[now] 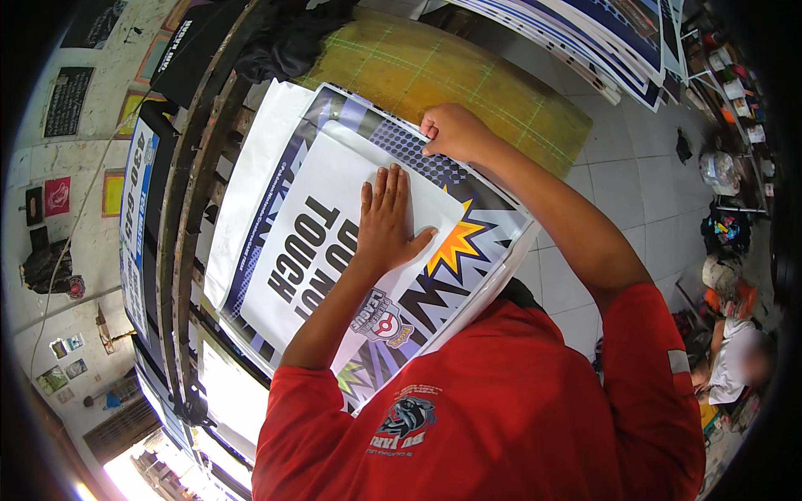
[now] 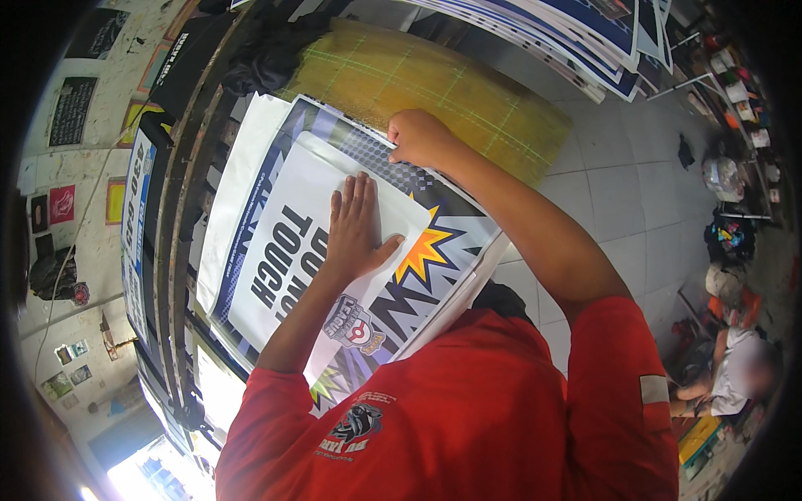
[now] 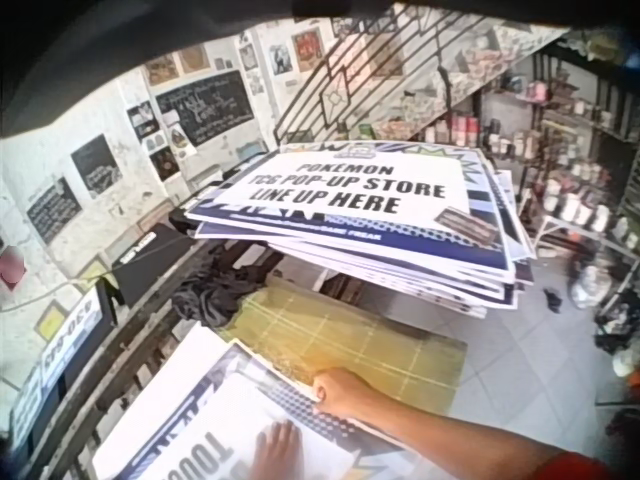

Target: The person applies a protective film to printed signs by spraying liquid, peeling backing, aligning, and smoothing the surface. They handle multiple signs, using a spray bottle, a squeegee, and a cloth to remove bubbles and ensure adhesion.

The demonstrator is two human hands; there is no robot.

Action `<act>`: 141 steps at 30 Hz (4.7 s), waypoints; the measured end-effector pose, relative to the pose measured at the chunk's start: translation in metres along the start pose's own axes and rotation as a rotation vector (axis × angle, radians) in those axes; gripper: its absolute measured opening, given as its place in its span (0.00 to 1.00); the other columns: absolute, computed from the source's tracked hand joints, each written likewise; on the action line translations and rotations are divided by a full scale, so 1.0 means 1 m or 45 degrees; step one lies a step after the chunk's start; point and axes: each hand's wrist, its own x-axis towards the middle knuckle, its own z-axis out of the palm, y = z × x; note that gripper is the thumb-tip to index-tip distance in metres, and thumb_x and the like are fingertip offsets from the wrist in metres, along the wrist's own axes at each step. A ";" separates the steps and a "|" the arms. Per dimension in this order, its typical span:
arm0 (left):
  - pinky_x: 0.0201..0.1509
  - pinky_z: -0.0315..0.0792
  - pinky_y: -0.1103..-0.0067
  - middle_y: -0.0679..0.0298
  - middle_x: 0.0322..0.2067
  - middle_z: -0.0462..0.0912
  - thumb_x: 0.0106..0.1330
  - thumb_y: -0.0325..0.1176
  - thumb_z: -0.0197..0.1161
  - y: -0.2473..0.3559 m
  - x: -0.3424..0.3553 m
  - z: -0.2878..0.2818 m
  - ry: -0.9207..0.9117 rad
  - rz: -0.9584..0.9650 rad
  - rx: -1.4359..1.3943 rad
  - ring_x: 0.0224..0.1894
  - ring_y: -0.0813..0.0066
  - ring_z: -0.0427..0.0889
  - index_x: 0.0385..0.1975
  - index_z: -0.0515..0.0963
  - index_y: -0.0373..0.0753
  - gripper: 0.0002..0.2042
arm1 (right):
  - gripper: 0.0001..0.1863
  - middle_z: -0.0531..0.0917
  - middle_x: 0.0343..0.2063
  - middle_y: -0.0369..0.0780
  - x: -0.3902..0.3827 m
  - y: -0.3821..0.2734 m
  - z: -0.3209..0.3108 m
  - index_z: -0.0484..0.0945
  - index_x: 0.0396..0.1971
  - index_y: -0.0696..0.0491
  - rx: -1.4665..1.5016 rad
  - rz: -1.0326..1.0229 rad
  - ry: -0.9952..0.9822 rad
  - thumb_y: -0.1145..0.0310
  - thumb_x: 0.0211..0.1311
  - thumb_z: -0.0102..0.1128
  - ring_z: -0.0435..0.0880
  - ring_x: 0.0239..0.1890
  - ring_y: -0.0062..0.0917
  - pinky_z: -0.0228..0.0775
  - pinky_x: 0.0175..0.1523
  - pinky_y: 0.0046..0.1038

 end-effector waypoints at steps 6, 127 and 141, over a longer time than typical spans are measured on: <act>0.76 0.36 0.54 0.45 0.72 0.47 0.55 0.59 0.62 0.000 0.000 0.001 0.010 0.005 0.019 0.76 0.47 0.41 0.71 0.46 0.29 0.52 | 0.20 0.86 0.33 0.45 0.001 -0.001 -0.001 0.83 0.34 0.58 0.016 0.043 -0.038 0.70 0.37 0.79 0.85 0.37 0.36 0.76 0.43 0.33; 0.77 0.35 0.58 0.48 0.73 0.47 0.58 0.60 0.59 0.001 -0.003 0.003 0.029 -0.018 0.054 0.76 0.52 0.41 0.72 0.47 0.30 0.50 | 0.13 0.85 0.27 0.42 -0.122 0.004 -0.045 0.84 0.25 0.52 -0.291 0.488 -0.264 0.63 0.40 0.77 0.85 0.33 0.35 0.73 0.39 0.34; 0.77 0.34 0.58 0.48 0.73 0.47 0.59 0.61 0.57 0.000 -0.004 0.004 0.033 -0.002 0.060 0.76 0.52 0.41 0.72 0.46 0.30 0.50 | 0.11 0.86 0.29 0.43 -0.121 0.014 -0.044 0.85 0.27 0.53 -0.258 0.443 -0.277 0.67 0.41 0.76 0.85 0.34 0.35 0.74 0.39 0.32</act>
